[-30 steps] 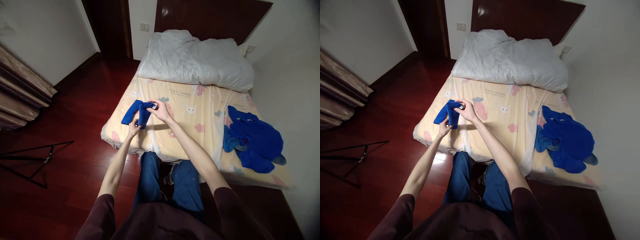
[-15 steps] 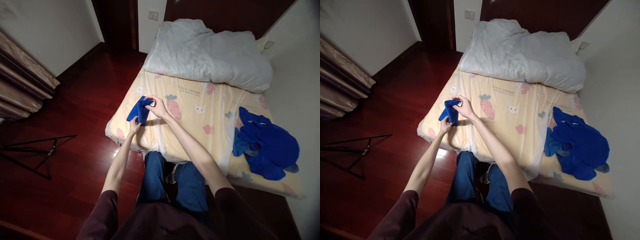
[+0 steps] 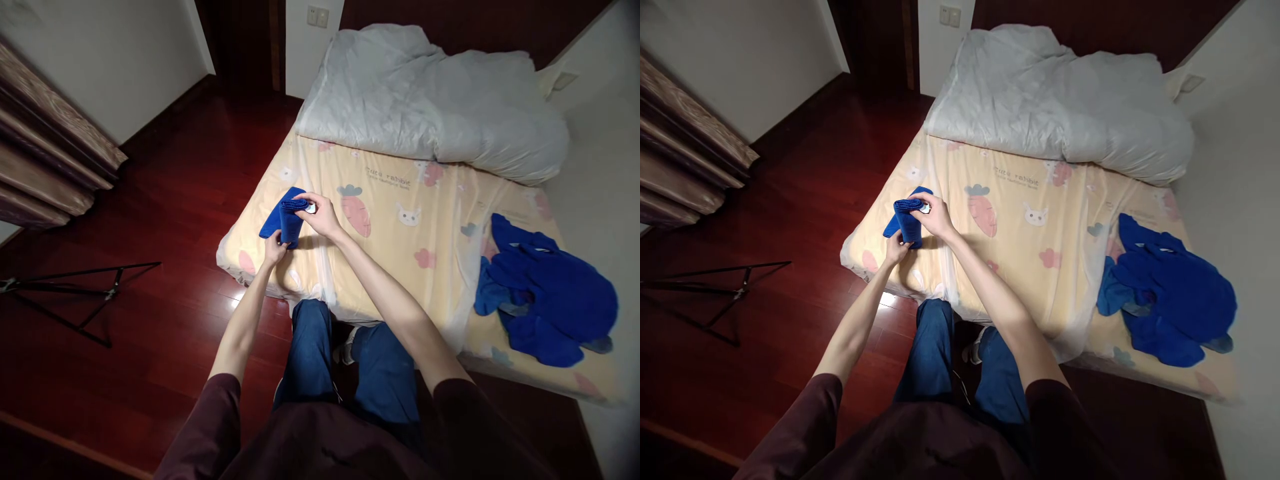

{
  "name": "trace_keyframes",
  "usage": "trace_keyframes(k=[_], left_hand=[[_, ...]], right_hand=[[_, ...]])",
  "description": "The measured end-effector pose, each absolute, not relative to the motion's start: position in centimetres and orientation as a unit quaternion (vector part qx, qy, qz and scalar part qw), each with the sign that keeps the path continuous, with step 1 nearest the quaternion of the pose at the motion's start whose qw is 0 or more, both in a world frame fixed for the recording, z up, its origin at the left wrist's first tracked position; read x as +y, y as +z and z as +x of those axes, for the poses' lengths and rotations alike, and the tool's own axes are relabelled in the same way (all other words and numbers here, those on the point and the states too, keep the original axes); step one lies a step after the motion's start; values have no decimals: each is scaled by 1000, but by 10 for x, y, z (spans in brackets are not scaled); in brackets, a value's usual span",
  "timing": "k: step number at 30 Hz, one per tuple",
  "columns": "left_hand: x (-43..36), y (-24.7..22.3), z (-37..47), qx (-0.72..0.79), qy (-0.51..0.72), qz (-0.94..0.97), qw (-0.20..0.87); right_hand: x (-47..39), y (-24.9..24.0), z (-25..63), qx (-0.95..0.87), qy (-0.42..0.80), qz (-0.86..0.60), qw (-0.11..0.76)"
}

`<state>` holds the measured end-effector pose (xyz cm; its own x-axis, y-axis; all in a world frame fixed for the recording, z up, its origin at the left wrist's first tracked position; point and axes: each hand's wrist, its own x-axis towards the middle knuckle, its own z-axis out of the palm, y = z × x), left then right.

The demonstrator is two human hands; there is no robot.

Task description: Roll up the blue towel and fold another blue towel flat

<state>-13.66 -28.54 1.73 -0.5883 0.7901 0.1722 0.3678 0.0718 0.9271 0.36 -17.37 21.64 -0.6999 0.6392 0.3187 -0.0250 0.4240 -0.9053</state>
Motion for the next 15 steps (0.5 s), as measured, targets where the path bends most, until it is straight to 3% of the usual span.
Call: trace_keyframes(k=[9,15], left_hand=[[-284,27,-136,707,568,361,215],[-383,52,-51,778,540,308,94]], right_hand=[[-172,217,3,-798,476,-202,309],[-179,197,81,-739,421,-303,429]])
